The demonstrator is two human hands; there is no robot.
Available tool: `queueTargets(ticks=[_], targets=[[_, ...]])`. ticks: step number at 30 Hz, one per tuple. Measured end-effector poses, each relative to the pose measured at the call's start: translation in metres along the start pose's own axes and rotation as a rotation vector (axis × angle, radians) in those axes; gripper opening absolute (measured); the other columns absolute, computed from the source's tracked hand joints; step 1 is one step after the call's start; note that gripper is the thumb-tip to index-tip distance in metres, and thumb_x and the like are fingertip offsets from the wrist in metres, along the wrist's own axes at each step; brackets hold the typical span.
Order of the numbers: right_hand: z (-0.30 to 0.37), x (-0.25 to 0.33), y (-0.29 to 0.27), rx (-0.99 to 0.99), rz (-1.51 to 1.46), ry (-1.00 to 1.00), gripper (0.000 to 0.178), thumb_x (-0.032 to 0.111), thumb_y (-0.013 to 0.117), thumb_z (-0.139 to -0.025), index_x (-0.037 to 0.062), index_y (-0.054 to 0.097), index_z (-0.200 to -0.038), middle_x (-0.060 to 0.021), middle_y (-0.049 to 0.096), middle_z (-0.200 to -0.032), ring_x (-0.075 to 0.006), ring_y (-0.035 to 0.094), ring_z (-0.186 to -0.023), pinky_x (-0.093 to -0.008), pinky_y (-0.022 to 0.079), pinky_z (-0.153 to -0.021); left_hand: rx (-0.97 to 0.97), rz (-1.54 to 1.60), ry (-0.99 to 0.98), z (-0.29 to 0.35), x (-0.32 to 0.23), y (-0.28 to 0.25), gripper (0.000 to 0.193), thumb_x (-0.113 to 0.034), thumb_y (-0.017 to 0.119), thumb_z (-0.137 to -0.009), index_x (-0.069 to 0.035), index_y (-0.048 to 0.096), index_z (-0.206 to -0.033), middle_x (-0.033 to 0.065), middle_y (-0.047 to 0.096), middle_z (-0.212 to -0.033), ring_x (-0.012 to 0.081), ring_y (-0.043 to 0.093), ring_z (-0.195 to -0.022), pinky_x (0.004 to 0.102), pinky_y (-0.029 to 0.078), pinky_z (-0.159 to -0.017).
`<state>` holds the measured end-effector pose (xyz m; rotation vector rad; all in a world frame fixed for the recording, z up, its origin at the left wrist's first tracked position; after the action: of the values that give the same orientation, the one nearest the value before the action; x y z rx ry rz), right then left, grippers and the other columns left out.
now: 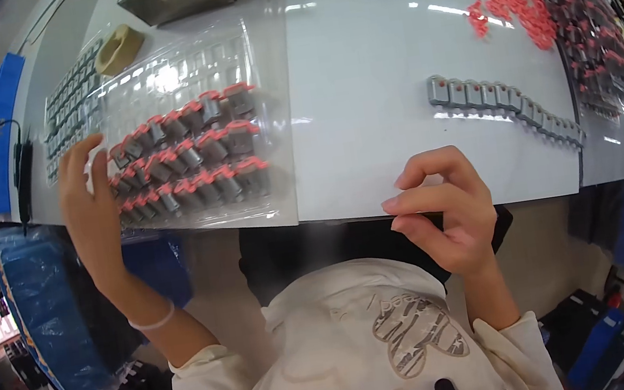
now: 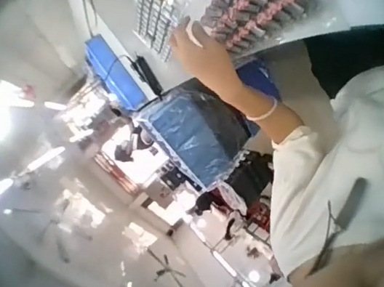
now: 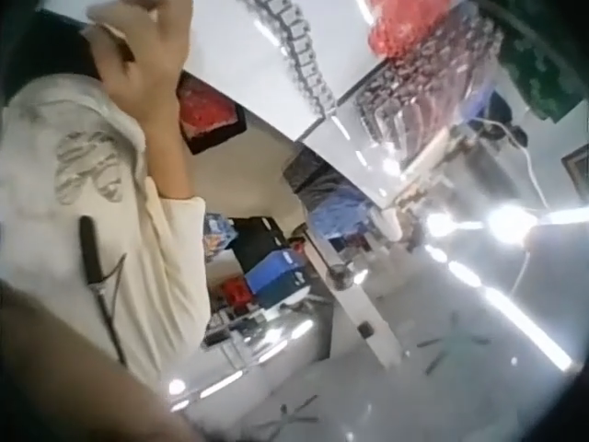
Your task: Manually attaching small pink plastic components to grey electrical motor units on an assembly line.
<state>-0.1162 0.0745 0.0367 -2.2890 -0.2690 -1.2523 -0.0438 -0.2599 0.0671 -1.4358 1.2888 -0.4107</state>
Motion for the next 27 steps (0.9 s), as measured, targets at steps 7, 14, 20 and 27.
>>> queueTargets(ticks=[7, 14, 20, 27], targets=[[-0.018, -0.016, -0.091, -0.162, 0.234, 0.039, 0.02, -0.008, 0.064, -0.069, 0.0025, 0.066, -0.086, -0.0084, 0.058, -0.088, -0.0157, 0.053, -0.074, -0.0261, 0.043, -0.068, 0.39, 0.667, 0.33, 0.031, -0.202, 0.083, 0.021, -0.012, 0.063, -0.082, -0.004, 0.06, -0.101, 0.0112, 0.061, -0.092, 0.0226, 0.06, -0.079, 0.0312, 0.048, -0.07], [-0.054, -0.044, -0.142, -0.048, 0.39, 0.134, 0.014, -0.003, 0.059, -0.079, -0.001, 0.062, -0.092, -0.0047, 0.056, -0.093, -0.0098, 0.051, -0.079, -0.0231, 0.04, -0.072, 0.236, 0.354, 0.55, 0.048, -0.274, 0.131, 0.042, -0.017, 0.071, -0.074, -0.006, 0.053, -0.111, 0.0128, 0.051, -0.108, 0.0291, 0.053, -0.09, 0.0359, 0.045, -0.078], [-0.085, -0.08, -0.178, 0.043, 0.602, 0.175, 0.015, 0.005, 0.061, -0.081, 0.0033, 0.062, -0.095, -0.0025, 0.061, -0.092, -0.0115, 0.052, -0.078, -0.0248, 0.041, -0.07, 0.368, 0.391, 0.566, 0.05, -0.273, 0.141, 0.042, -0.018, 0.072, -0.072, -0.004, 0.052, -0.106, 0.011, 0.051, -0.103, 0.0275, 0.052, -0.088, 0.0362, 0.045, -0.077], [-0.112, -0.108, -0.172, 0.078, 0.956, 0.044, 0.02, 0.014, 0.065, -0.079, 0.0052, 0.062, -0.097, -0.0071, 0.057, -0.089, -0.0218, 0.054, -0.081, -0.0313, 0.044, -0.075, 0.349, 0.474, 0.578, 0.049, -0.264, 0.137, 0.032, -0.011, 0.072, -0.072, -0.003, 0.056, -0.099, 0.0105, 0.055, -0.095, 0.0267, 0.056, -0.083, 0.0345, 0.047, -0.073]])
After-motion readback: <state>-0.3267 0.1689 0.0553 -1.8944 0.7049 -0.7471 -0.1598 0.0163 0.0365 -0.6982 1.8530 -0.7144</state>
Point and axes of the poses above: each hand's wrist, its own z-axis away from the middle knuckle, its own y-axis out of the palm, x = y × z, the point moved 10 cm from there along -z, towards the middle knuckle
